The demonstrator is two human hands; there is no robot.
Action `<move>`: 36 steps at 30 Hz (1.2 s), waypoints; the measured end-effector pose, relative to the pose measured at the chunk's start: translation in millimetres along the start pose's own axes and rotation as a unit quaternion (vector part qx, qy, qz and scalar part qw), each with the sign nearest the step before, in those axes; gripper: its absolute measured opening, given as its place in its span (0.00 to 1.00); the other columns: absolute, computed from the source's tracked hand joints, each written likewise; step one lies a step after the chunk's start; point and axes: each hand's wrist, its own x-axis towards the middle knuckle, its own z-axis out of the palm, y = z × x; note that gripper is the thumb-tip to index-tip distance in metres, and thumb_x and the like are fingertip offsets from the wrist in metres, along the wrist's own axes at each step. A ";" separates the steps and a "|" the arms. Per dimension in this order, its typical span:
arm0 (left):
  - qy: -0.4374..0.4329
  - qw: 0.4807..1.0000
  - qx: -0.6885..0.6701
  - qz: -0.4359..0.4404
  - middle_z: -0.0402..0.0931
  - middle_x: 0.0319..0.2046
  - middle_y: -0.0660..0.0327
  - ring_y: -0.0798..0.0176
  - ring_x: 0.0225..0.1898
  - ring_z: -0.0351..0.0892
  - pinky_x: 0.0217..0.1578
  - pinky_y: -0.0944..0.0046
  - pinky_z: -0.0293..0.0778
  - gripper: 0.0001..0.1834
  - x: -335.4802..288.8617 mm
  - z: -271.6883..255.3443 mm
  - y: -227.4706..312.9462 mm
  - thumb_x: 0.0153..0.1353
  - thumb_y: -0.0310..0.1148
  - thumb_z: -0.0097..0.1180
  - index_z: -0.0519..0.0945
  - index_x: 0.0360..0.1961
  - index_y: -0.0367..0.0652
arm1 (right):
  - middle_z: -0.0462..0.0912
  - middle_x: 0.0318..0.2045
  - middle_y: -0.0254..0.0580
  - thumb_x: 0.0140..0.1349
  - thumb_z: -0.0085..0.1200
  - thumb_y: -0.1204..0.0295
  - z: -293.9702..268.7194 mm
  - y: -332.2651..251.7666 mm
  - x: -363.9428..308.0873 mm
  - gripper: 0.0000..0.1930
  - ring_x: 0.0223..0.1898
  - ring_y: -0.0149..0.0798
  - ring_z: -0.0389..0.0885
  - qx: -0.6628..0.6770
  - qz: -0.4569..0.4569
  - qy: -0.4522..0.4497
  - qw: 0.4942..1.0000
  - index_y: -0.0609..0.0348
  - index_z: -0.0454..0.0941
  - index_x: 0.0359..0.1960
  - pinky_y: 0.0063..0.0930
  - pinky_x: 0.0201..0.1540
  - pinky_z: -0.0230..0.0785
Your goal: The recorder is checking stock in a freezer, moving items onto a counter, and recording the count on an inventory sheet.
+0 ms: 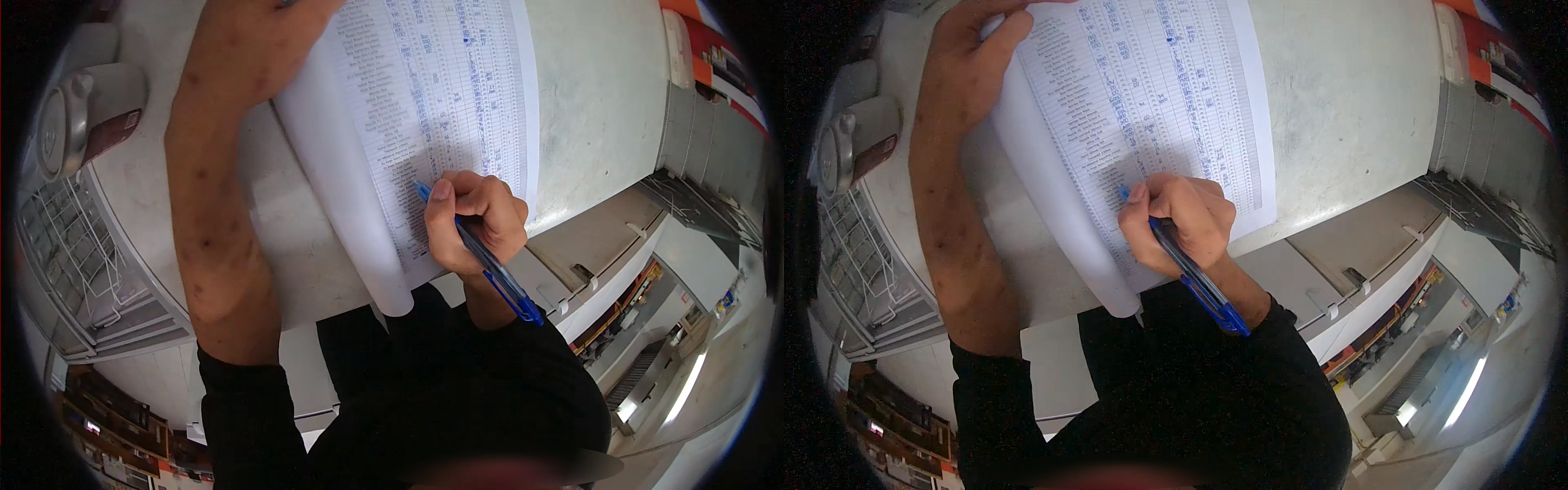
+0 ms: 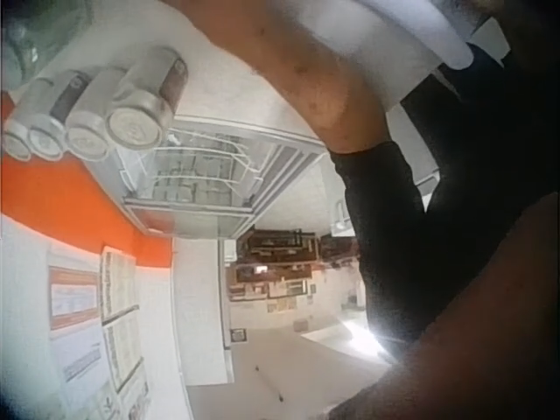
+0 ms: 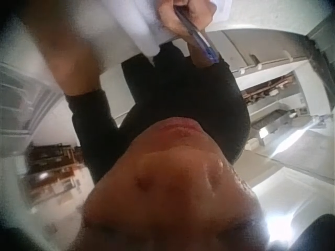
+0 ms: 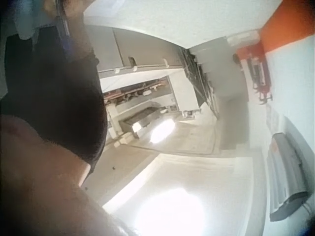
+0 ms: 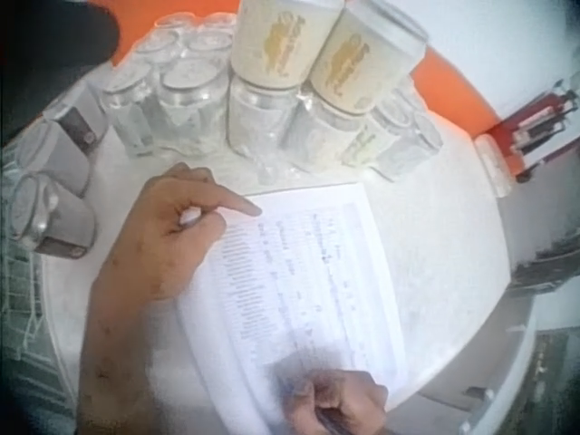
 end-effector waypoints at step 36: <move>-0.016 0.999 0.049 0.015 0.63 0.21 0.65 0.68 0.29 0.62 0.35 0.67 0.59 0.15 2.2 0.8 -9.9 0.50 0.21 0.46 0.85 0.33 0.37 | 0.73 0.13 0.38 0.57 0.51 0.84 -40.9 24.9 -3.1 0.16 0.16 0.18 0.67 -0.015 0.108 0.106 0.988 0.58 0.58 0.18 0.15 0.18 0.57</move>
